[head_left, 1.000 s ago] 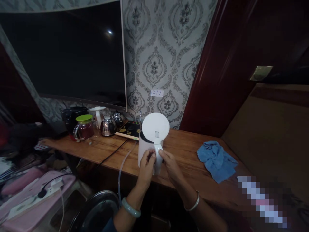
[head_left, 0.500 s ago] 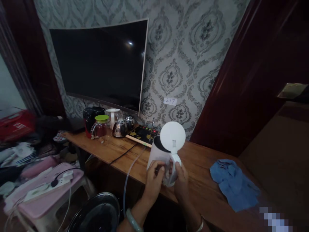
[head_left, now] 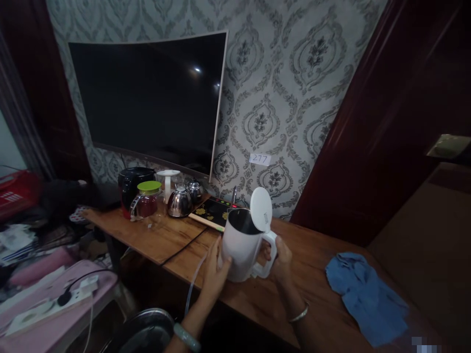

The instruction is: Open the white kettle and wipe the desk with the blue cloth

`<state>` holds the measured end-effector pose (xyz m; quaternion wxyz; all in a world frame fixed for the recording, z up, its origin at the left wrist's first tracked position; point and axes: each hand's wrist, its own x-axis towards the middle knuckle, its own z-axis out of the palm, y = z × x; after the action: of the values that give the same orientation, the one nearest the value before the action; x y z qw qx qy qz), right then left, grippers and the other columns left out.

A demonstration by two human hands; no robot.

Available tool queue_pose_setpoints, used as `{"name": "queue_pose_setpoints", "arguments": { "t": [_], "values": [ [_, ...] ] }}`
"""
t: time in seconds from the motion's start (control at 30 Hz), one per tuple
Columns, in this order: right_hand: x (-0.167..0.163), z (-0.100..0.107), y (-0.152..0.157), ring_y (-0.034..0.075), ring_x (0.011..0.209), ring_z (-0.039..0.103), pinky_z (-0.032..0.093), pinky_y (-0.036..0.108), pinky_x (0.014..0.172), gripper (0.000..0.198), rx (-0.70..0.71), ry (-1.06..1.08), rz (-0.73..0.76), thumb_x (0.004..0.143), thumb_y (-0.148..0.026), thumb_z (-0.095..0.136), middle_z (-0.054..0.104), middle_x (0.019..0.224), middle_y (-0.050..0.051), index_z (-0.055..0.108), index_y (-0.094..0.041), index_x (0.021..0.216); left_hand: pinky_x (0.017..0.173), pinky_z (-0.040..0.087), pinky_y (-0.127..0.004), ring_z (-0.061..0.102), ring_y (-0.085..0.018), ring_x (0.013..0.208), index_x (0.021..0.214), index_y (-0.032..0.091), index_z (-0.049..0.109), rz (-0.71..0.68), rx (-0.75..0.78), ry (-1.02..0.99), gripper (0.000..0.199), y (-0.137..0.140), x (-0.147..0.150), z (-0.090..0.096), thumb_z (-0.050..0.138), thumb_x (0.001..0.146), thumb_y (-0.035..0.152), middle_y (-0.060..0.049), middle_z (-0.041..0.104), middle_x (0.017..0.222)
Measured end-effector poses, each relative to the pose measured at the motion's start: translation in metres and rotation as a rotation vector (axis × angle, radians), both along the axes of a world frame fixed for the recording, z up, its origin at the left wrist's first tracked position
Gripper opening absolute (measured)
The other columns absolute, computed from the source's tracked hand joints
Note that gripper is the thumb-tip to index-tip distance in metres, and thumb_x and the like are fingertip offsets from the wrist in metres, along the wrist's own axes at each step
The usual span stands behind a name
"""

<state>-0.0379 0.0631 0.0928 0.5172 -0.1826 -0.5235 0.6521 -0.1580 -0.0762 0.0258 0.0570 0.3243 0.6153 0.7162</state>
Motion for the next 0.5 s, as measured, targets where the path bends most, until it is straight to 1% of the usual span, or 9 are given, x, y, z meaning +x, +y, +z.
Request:
{"name": "queue_pose_setpoints", "arguments": {
  "t": [0.07,0.13,0.23,0.37,0.5],
  "values": [
    [-0.005,-0.003,0.006,0.009,0.040,0.039,0.031,0.024,0.041,0.052,0.003,0.007,0.028,0.074,-0.070,0.064,0.046,0.044,-0.006,0.057,-0.019,0.063,0.115,0.034,-0.048,0.042,-0.031,0.140,0.140,0.021,0.049,-0.030,0.013,-0.024,0.071,0.006,-0.006,-0.008,0.065,0.077,0.050,-0.015,0.048,0.148],
    [-0.010,-0.005,0.012,0.010,0.041,0.041,0.032,0.024,0.041,0.051,-0.002,0.012,0.057,0.076,-0.069,0.063,0.046,0.044,-0.006,0.056,-0.020,0.063,0.114,0.036,-0.048,0.044,-0.032,0.138,0.141,0.021,0.049,-0.058,0.026,-0.035,0.074,0.009,-0.009,-0.013,0.068,0.075,0.049,-0.015,0.051,0.146],
    [-0.014,-0.006,0.018,0.010,0.041,0.041,0.033,0.023,0.041,0.050,-0.006,0.021,0.084,0.076,-0.067,0.065,0.047,0.045,-0.005,0.056,-0.020,0.061,0.113,0.037,-0.049,0.045,-0.033,0.137,0.142,0.021,0.048,-0.069,0.039,-0.040,0.075,0.011,-0.013,-0.018,0.070,0.074,0.046,-0.015,0.053,0.144],
    [-0.017,-0.002,0.020,0.008,0.041,0.039,0.033,0.023,0.041,0.049,-0.067,0.019,0.088,0.075,-0.065,0.068,0.049,0.047,-0.005,0.057,-0.019,0.060,0.112,0.039,-0.047,0.046,-0.032,0.137,0.144,0.022,0.046,-0.075,0.009,-0.066,0.076,0.010,-0.017,-0.020,0.069,0.075,0.045,-0.014,0.053,0.144],
    [-0.023,0.002,0.012,0.008,0.040,0.039,0.031,0.021,0.039,0.051,-0.122,0.033,0.060,0.069,-0.067,0.073,0.051,0.047,-0.005,0.057,-0.019,0.059,0.110,0.040,-0.048,0.047,-0.032,0.135,0.146,0.023,0.043,-0.081,-0.032,-0.083,0.078,0.010,-0.021,-0.018,0.068,0.075,0.045,-0.014,0.052,0.145]
  ]
}}
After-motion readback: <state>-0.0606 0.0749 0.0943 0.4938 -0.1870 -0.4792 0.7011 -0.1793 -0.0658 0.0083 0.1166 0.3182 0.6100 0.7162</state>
